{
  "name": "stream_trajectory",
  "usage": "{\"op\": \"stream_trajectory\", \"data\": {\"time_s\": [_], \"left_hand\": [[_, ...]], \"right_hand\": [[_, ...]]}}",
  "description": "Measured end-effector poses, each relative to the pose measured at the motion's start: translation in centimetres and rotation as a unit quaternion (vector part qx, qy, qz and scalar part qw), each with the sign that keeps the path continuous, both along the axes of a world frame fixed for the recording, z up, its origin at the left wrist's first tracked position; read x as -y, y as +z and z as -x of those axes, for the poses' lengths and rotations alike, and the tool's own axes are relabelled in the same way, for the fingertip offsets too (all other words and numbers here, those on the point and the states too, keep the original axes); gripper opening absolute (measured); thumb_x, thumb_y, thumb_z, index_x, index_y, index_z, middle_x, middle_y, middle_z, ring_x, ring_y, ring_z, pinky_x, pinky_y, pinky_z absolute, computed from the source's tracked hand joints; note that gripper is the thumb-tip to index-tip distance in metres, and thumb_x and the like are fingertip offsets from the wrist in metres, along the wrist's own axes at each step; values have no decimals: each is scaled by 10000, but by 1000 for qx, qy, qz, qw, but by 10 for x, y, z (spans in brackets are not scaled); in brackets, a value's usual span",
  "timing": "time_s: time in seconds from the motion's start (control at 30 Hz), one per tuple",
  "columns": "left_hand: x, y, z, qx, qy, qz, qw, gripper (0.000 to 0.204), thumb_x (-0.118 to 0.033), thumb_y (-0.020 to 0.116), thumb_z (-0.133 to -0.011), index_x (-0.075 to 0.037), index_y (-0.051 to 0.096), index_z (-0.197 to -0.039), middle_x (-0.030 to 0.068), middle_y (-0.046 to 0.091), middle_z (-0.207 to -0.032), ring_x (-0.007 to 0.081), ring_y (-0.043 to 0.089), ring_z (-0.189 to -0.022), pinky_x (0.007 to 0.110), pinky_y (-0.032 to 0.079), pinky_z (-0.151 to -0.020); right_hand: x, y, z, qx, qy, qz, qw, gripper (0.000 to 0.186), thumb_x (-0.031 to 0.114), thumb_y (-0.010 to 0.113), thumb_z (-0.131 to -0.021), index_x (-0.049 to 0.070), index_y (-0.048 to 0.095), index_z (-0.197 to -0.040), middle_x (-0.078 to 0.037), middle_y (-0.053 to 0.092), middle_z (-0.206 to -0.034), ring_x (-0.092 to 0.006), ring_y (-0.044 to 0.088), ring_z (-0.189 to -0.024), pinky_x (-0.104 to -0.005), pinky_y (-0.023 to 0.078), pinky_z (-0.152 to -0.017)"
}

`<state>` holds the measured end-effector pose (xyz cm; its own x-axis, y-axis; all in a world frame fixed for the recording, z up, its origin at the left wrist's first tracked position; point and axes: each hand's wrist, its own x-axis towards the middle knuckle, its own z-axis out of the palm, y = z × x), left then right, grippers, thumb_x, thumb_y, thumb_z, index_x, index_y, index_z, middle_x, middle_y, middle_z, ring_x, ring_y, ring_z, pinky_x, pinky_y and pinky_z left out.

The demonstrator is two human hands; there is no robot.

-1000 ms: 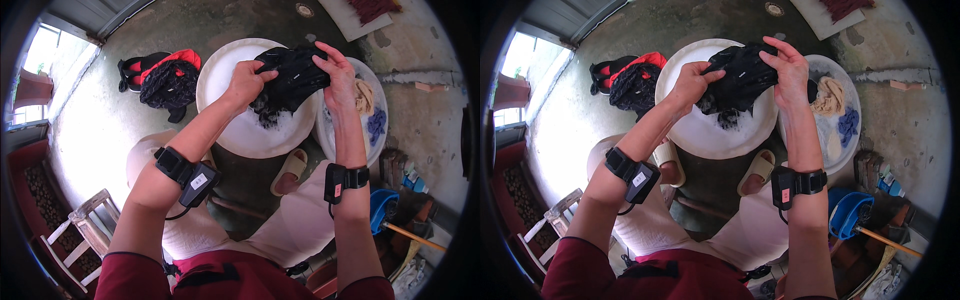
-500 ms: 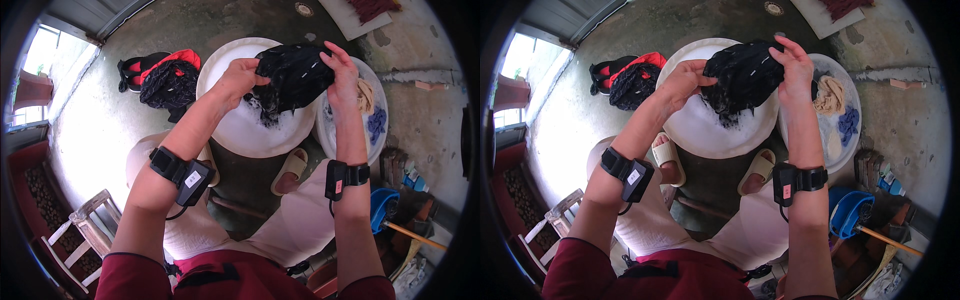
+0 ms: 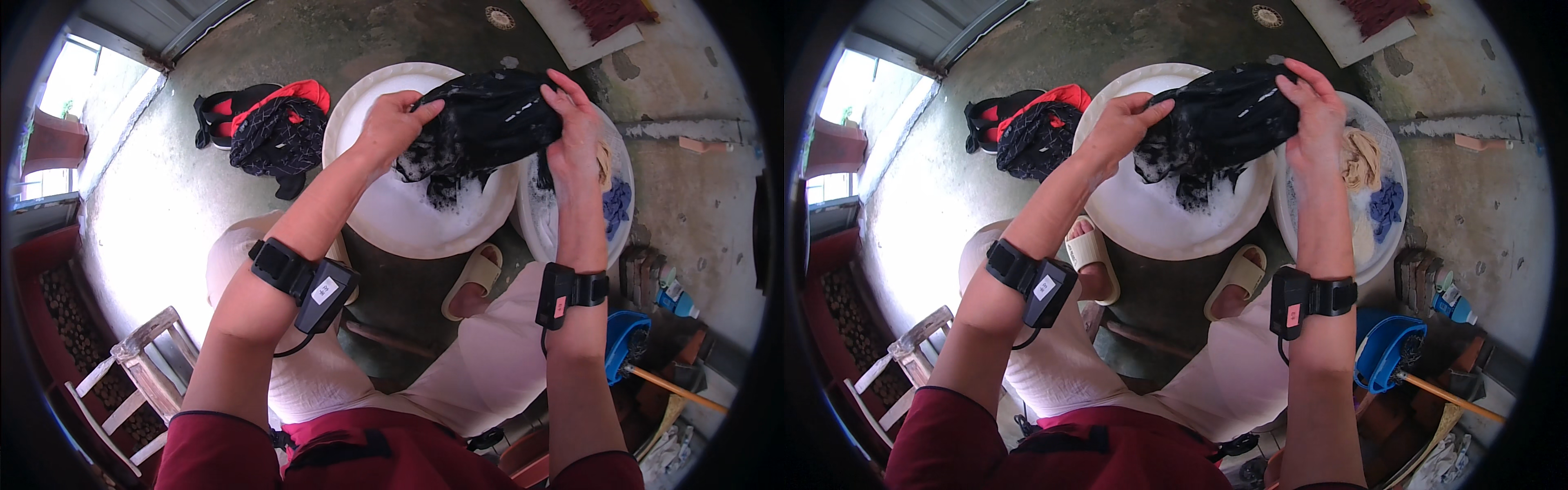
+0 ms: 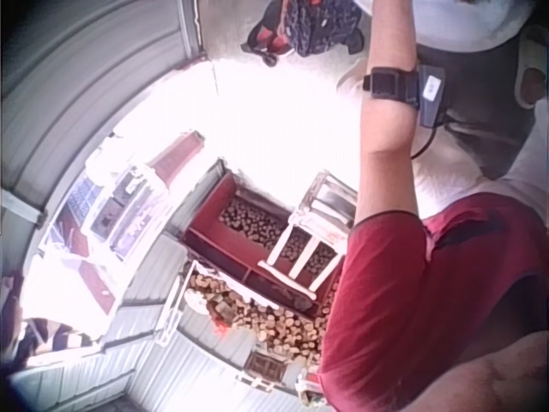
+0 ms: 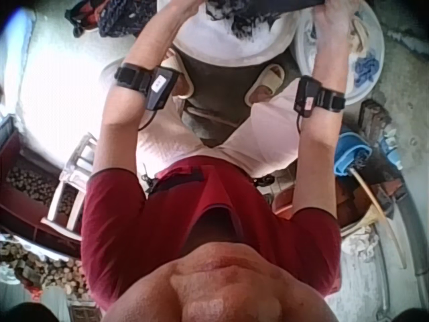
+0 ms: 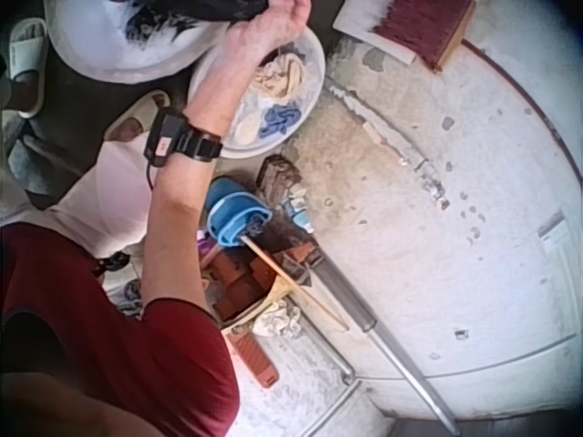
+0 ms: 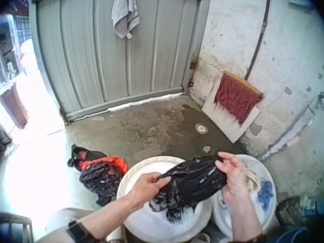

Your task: The person hand-washes a dark garment in a white basin filled with soapy water. They repeatedly submerge, agitate, and wring the fabric, then transfer it to a second basin containing other clothes.

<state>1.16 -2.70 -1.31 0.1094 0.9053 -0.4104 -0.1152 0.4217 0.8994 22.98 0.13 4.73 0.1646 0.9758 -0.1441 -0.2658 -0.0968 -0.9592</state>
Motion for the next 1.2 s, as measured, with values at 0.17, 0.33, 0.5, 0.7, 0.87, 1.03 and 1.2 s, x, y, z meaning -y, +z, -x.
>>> {"op": "stream_trajectory", "data": {"time_s": [0.17, 0.33, 0.5, 0.7, 0.87, 1.03, 1.2], "left_hand": [[5, -2, -13, 54, 8, -39, 998, 103, -80, 622, -837, -70, 552, -912, 38, 629, -838, 117, 585, -768, 252, 461, -689], [-6, -9, 1, 143, 261, 155, 942, 218, -19, 547, -855, -156, 462, -1002, 13, 593, -903, 141, 559, -722, 265, 436, -592], [-13, -23, 4, 128, 373, 154, 906, 230, -82, 516, -890, -141, 427, -1093, 28, 542, -941, 154, 532, -778, 351, 480, -714], [-3, -39, 0, -70, 330, 138, 931, 426, -144, 584, -811, -40, 430, -1195, 177, 539, -1110, 269, 502, -1032, 350, 398, -884], [18, -39, -16, -23, 137, 186, 973, 502, -298, 636, -794, -116, 475, -1233, 144, 530, -1135, 259, 487, -1081, 369, 398, -903], [18, -29, -24, 32, 91, 281, 955, 754, -446, 646, -766, -180, 324, -1393, 135, 315, -1399, 296, 360, -1251, 447, 324, -995], [10, -43, -21, 250, 2, 422, 872, 841, -665, 540, -741, -199, 315, -1405, 104, 302, -1449, 381, 281, -1303, 729, 62, -957]], "right_hand": [[7, -23, 28, 27, 247, 7, 968, 476, 43, 641, -793, 102, 503, -1244, -119, 566, -1154, -130, 540, -1019, -274, 435, -869], [15, -75, 31, 466, 194, 42, 862, 670, 159, 725, -700, 125, 438, -1304, -193, 546, -1176, -299, 514, -1124, -362, 384, -960], [56, -134, 62, 600, 279, 148, 735, 915, 354, 729, -683, 274, 195, -1422, -207, 252, -1417, -380, 281, -1306, -474, 290, -1037], [67, -215, 66, 666, 316, 204, 644, 677, 265, 561, -822, 263, 239, -1418, -177, 238, -1419, -377, 276, -1291, -499, 301, -1016], [57, -262, 31, 660, 330, 124, 663, 391, 214, 501, -839, 83, 494, -1207, -167, 506, -1194, -341, 480, -1122, -392, 390, -948], [39, -219, 38, 457, 35, 184, 869, 287, 50, 498, -732, 71, 620, -990, -153, 634, -954, -323, 585, -952, -391, 441, -854], [54, -100, 60, 283, 26, -111, 952, 348, 29, 462, -583, 55, 664, -865, -146, 641, -882, -277, 604, -850, -338, 460, -819]]}}
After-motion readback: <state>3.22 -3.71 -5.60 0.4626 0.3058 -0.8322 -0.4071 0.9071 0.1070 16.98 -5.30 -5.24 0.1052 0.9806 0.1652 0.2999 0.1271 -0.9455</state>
